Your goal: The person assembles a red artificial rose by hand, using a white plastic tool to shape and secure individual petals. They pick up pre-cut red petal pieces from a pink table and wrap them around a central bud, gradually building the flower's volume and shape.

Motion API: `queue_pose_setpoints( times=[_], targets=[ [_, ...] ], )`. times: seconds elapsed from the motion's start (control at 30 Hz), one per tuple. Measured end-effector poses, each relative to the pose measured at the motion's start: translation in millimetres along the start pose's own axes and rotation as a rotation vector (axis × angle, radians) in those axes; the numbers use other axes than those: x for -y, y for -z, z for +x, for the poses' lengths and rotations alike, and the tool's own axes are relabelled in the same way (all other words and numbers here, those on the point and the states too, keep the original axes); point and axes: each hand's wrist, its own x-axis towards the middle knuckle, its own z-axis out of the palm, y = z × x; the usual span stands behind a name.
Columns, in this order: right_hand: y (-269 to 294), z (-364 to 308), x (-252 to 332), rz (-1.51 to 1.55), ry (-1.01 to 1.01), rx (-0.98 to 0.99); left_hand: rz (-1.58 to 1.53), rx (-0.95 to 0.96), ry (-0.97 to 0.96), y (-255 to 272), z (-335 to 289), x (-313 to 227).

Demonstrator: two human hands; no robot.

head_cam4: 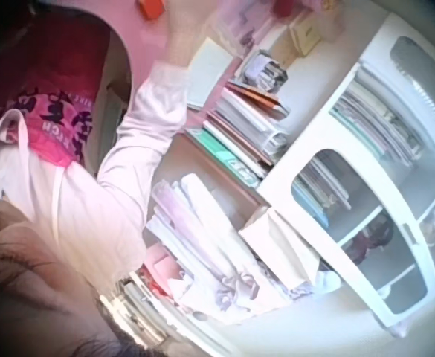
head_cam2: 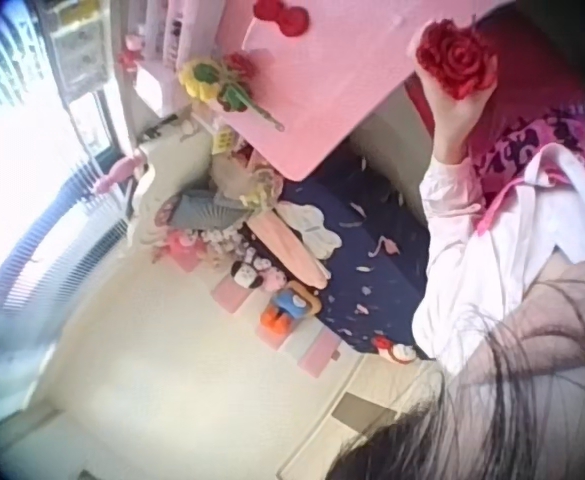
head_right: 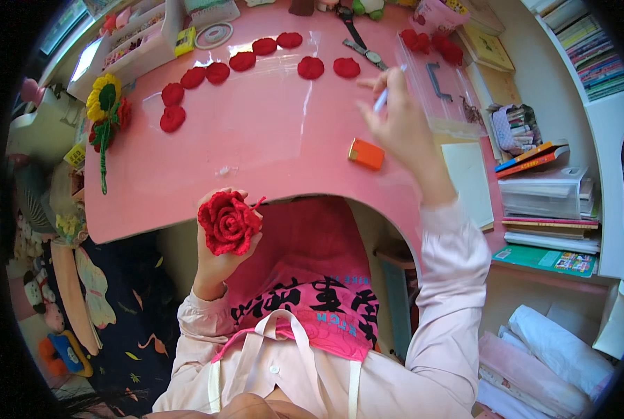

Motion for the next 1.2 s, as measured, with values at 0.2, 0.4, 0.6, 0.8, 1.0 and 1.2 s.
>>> queue_pose_setpoints(
  times=[0.2, 0.4, 0.6, 0.8, 1.0, 1.2],
  targets=[
    [-38, 68, -55, -0.31, -0.025, 0.173, 0.108, 0.034, -0.014, 12, 5, 10],
    [-50, 79, -73, -0.389, -0.018, 0.076, 0.006, 0.008, 0.058, 6, 22, 2],
    [-13, 39, 21, 0.765, -0.356, 0.14, 0.015, 0.173, -0.034, 2, 43, -1],
    [-10, 7, 62, 0.879, -0.385, 0.249, -0.015, 0.322, -0.112, -11, 60, -20],
    [-7, -19, 87, 0.981, -0.433, 0.395, 0.084, 0.348, -0.101, -5, 40, -28],
    [-9, -37, 103, 0.678, -0.069, 0.352, 0.177, 0.356, -0.199, 1, 16, -34]
  ],
)
